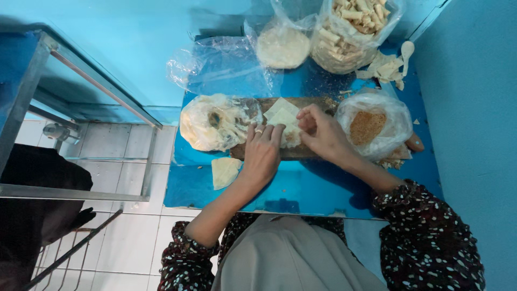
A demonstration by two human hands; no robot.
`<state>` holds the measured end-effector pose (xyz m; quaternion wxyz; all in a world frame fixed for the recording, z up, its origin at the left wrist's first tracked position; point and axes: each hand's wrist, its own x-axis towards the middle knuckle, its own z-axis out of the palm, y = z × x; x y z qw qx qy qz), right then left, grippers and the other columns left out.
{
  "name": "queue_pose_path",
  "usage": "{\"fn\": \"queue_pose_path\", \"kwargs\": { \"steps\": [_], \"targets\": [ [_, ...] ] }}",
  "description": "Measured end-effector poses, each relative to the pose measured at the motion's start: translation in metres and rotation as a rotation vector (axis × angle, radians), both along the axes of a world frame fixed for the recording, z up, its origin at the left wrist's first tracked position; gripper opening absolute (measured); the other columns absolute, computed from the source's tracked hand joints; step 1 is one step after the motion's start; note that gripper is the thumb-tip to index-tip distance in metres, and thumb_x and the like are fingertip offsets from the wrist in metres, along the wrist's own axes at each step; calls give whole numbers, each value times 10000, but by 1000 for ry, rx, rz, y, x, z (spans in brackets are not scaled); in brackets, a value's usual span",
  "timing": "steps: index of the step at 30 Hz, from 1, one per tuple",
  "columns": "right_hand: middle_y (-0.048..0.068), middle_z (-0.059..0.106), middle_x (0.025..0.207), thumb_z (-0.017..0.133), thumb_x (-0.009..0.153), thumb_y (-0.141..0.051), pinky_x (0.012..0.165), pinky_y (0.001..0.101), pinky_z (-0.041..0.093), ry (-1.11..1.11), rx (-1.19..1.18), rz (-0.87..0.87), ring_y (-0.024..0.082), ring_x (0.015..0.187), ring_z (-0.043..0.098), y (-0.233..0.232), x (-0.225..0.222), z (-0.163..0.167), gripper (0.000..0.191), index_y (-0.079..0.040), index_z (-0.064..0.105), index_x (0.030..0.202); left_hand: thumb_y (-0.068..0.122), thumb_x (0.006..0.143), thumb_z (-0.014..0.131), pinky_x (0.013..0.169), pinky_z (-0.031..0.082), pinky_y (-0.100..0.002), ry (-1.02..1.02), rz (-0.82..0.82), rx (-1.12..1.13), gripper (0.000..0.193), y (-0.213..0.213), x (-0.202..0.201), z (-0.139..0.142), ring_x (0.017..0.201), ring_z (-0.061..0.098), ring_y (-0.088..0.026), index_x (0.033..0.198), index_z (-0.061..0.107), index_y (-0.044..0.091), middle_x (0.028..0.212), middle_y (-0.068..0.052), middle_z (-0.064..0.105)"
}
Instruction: The person sits at a small blue table and folds thin square dough wrappers around a brown filling, pinching the edges closed by hand and placing the folded pastries into a plastic bag with other finished pieces. Near the end they handle a round dough ball and a bag of already folded pastries.
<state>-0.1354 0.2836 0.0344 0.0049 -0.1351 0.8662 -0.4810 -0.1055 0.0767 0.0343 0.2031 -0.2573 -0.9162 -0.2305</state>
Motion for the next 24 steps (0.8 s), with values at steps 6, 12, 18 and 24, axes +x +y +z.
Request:
{"fn": "queue_pose_path", "kwargs": {
  "steps": [6, 12, 18, 24],
  "targets": [
    [69, 714, 1017, 666, 851, 25, 701, 317, 576, -16, -56, -26, 166, 950, 736, -1, -2, -13, 386, -80, 557, 1206, 22, 875, 568, 1105, 379, -542, 58, 4, -1, 323, 3, -2, -4, 1052, 634, -328, 1196, 602, 37, 987, -133, 652],
    [77, 682, 1037, 640, 878, 34, 701, 299, 593, -53, -171, -23, 156, 897, 722, -4, 1, -12, 401, -51, 507, 1247, 62, 901, 600, 1106, 376, -549, 123, -17, 15, 276, 6, -4, -8, 1027, 631, -292, 1176, 609, 49, 1002, -114, 653],
    [74, 694, 997, 682, 909, 20, 728, 281, 598, 9, -221, -29, 140, 891, 709, -8, 3, -11, 377, -43, 510, 1239, 94, 863, 629, 1127, 353, -585, 137, 12, -14, 148, 4, -2, -7, 1124, 598, -300, 1008, 641, 67, 1123, -98, 632],
    [81, 751, 1022, 729, 892, 5, 734, 304, 584, 29, -217, 8, 149, 953, 749, -15, 5, -15, 429, -62, 495, 1245, 103, 839, 616, 1158, 271, -669, 147, 13, -81, 92, -2, 0, -3, 1268, 536, -326, 884, 665, 39, 1275, -127, 598]
  ]
}}
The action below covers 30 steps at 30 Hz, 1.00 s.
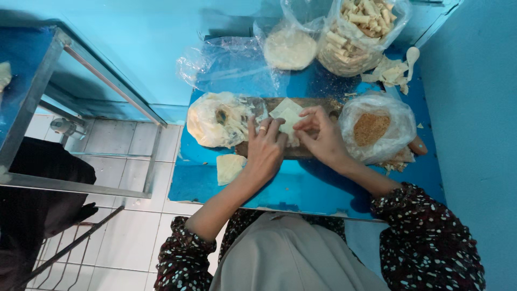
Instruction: The person sits at a small blue table and folds thin square dough wrappers around a brown filling, pinching the edges closed by hand and placing the folded pastries into a plastic bag with other finished pieces. Near the end they handle a round dough ball and a bag of already folded pastries.
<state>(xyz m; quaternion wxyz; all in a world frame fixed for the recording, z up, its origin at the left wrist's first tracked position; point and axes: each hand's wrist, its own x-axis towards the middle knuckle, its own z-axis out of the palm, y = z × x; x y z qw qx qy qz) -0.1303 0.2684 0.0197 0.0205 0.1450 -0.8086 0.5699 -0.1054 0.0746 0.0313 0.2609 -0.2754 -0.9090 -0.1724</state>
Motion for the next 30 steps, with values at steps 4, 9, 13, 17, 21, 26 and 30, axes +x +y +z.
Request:
{"fn": "queue_pose_path", "kwargs": {
  "steps": [4, 9, 13, 17, 21, 26, 30],
  "targets": [
    [89, 771, 1062, 692, 929, -7, 803, 312, 619, 62, 82, 75, 171, 1004, 775, 0, 4, 7, 412, -78, 483, 1278, 122, 842, 616, 1149, 221, -715, 16, -27, -69, 155, -7, 3, 2, 1322, 486, -324, 940, 696, 33, 1371, -140, 562],
    [126, 760, 1051, 778, 892, -73, 789, 365, 581, 286, 308, 286, 267, 959, 758, 13, 0, 22, 508, -57, 485, 1307, 139, 849, 641, 1174, 190, -728, 3, -33, -86, 131, -8, -5, -2, 1364, 458, -320, 929, 699, 53, 1443, -125, 530],
    [146, 737, 1069, 780, 871, -133, 769, 370, 595, 289, 320, 324, 260, 917, 772, 13, -4, 23, 480, -64, 529, 1274, 120, 845, 649, 1169, 168, -726, -90, -18, 53, 118, -7, -10, -3, 1364, 436, -363, 928, 696, 50, 1448, -151, 508],
    [116, 770, 1003, 750, 917, -120, 778, 373, 584, 159, 264, 208, 240, 923, 784, 7, -15, 20, 359, -71, 557, 1217, 155, 819, 687, 1087, 126, -759, -179, -50, 172, 139, -4, -10, -3, 1326, 406, -419, 848, 676, 19, 1406, -218, 477],
    [88, 785, 907, 760, 895, -107, 752, 345, 575, 16, 243, 214, 214, 896, 788, 4, -29, 20, 328, -68, 552, 1146, 122, 894, 660, 1158, 157, -746, -141, 56, 126, 96, 4, -14, -4, 1358, 415, -414, 873, 662, 28, 1444, -209, 466],
    [76, 789, 910, 758, 843, -99, 739, 330, 568, -24, 201, 165, 205, 868, 781, -2, -35, 16, 355, -72, 544, 1125, 122, 882, 666, 1160, 190, -734, -96, 67, 204, 100, 4, -19, -6, 1342, 396, -442, 897, 673, 23, 1475, -231, 433],
    [68, 774, 900, 804, 841, -144, 719, 339, 569, 108, 281, 124, 219, 851, 779, 0, -32, 13, 327, -80, 593, 1084, 141, 838, 687, 1147, 172, -743, -71, 35, 93, 115, -2, -20, -7, 1358, 400, -418, 799, 684, 33, 1518, -222, 426]
  ]
}}
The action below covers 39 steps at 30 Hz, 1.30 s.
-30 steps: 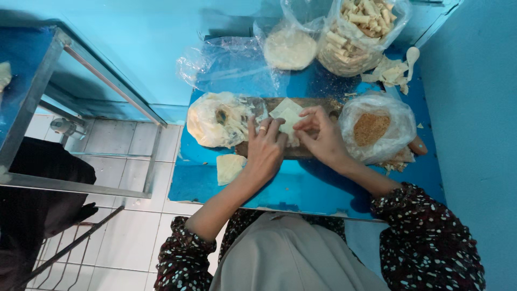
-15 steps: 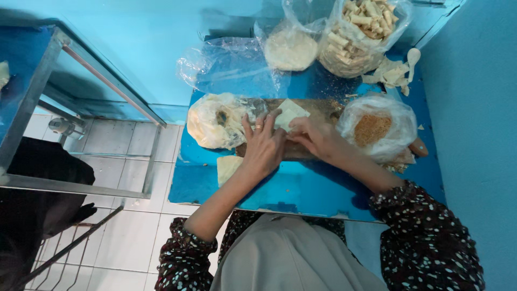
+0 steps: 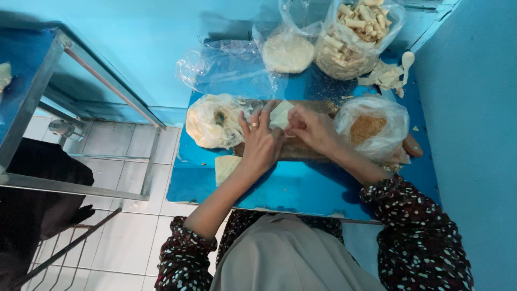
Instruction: The person sits at a small blue table and folds thin square dough wrappers around a brown filling, pinching the edges closed by hand and placing the folded pastries into a plastic bag with other finished pieces. Near the end they handle a round dough ball and a bag of already folded pastries.
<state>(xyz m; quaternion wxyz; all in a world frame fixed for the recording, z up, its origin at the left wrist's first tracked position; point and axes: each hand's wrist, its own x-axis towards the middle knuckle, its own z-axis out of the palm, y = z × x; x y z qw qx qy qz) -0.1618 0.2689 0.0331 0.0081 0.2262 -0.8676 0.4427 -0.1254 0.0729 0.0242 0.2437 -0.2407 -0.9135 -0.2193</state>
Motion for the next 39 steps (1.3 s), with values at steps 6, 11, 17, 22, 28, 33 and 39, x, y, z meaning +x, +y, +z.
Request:
{"fn": "queue_pose_path", "kwargs": {
  "steps": [6, 11, 17, 22, 28, 33, 39],
  "targets": [
    [106, 735, 897, 808, 841, -197, 721, 380, 554, 369, 130, 194, 298, 846, 737, 11, 10, 2, 328, -64, 606, 1063, 144, 822, 699, 1140, 161, -747, -49, -14, 22, 87, -2, -9, -8, 1382, 405, -409, 833, 711, 58, 1528, -214, 424],
    [109, 748, 927, 790, 901, -175, 723, 381, 563, 175, 73, 19, 283, 884, 754, 4, 6, 1, 268, -75, 592, 1052, 147, 879, 706, 1147, 174, -728, -51, 42, 120, 106, 3, -11, -11, 1360, 385, -435, 928, 715, 54, 1540, -223, 412],
    [110, 758, 893, 767, 853, -133, 733, 374, 568, -126, -16, -31, 271, 847, 762, -4, -6, 2, 314, -75, 561, 1083, 148, 821, 713, 1114, 161, -742, -64, -9, 108, 82, 0, -11, -13, 1354, 408, -441, 836, 710, 68, 1502, -226, 435],
    [145, 716, 961, 718, 950, -72, 768, 415, 556, 295, 24, 29, 326, 901, 723, -4, 10, 4, 174, -86, 602, 1080, 110, 843, 704, 1150, 193, -707, -47, 28, 104, 77, 5, -19, -21, 1346, 411, -438, 872, 707, 39, 1476, -207, 456],
    [156, 713, 981, 699, 936, -129, 731, 448, 557, 274, 42, 82, 364, 905, 729, 1, 12, 3, 210, -65, 585, 1101, 139, 843, 703, 1159, 186, -703, -22, 72, 199, 100, 7, -18, -21, 1347, 387, -466, 866, 718, 43, 1527, -231, 401],
    [182, 719, 942, 719, 949, -174, 704, 466, 563, 172, 54, 1, 395, 916, 723, -1, -5, -1, 242, -43, 576, 1094, 149, 827, 715, 1145, 157, -730, -54, 25, 123, 102, 3, -16, -15, 1384, 368, -470, 842, 734, 49, 1582, -234, 357],
    [151, 739, 966, 683, 977, -156, 717, 465, 566, 101, 104, 22, 365, 914, 734, 3, -6, 5, 215, -60, 587, 1144, 156, 772, 705, 1123, 155, -755, -79, -10, 110, 149, 1, -18, -14, 1380, 373, -458, 881, 774, 81, 1563, -234, 366]
  ]
}}
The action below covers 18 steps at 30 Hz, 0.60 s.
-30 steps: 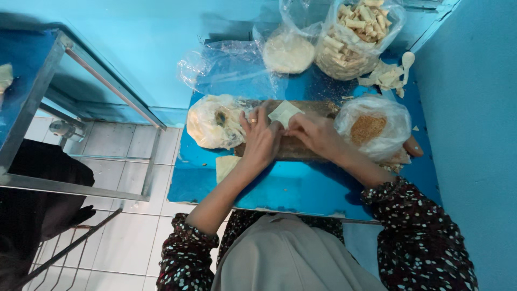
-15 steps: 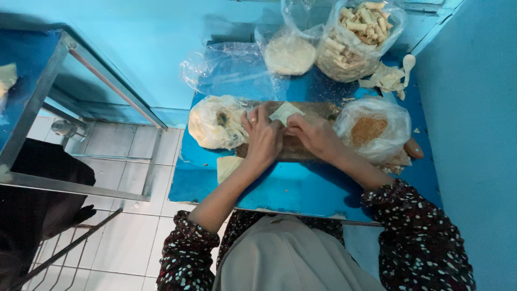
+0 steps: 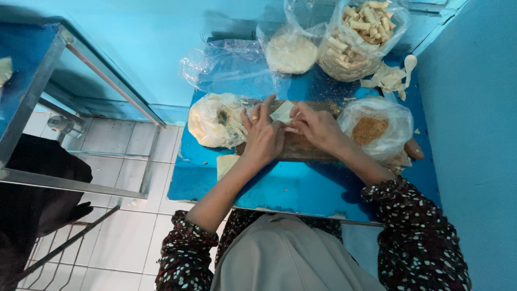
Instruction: The person sits at a small blue table and folds thin square dough wrappers around a brown filling, pinching the edges closed by hand and placing the folded pastries into a plastic bag with other finished pieces. Near the end they handle a round dough ball and a bag of already folded pastries.
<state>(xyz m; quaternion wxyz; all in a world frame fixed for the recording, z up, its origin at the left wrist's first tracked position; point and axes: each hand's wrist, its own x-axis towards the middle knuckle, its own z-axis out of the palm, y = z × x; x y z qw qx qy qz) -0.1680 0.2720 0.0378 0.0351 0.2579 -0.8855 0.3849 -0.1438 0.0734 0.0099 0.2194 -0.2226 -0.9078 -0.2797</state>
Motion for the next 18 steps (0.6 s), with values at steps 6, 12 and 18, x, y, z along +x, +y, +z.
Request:
{"fn": "queue_pose_path", "kwargs": {
  "steps": [6, 12, 18],
  "targets": [
    [143, 712, 1035, 748, 899, -99, 790, 399, 592, 116, 50, 100, 308, 938, 740, -2, 15, 9, 323, -54, 561, 1158, 181, 807, 725, 1127, 150, -762, -24, 19, -8, 111, -1, -2, 0, 1378, 382, -448, 851, 782, 97, 1550, -202, 406],
    [144, 720, 1074, 730, 879, -79, 799, 390, 594, 96, 56, 131, 295, 991, 741, 1, 16, 11, 372, -52, 544, 1199, 181, 781, 760, 1118, 150, -756, -30, 15, 4, 115, 0, -2, 1, 1367, 387, -436, 847, 782, 89, 1528, -180, 421],
    [122, 741, 1058, 726, 981, -142, 754, 386, 594, -30, 0, 19, 277, 969, 758, 1, 15, 11, 284, -76, 570, 1209, 208, 785, 789, 1123, 160, -751, -23, 33, 5, 135, 4, 1, 2, 1367, 403, -408, 849, 780, 89, 1528, -157, 434]
  ]
}}
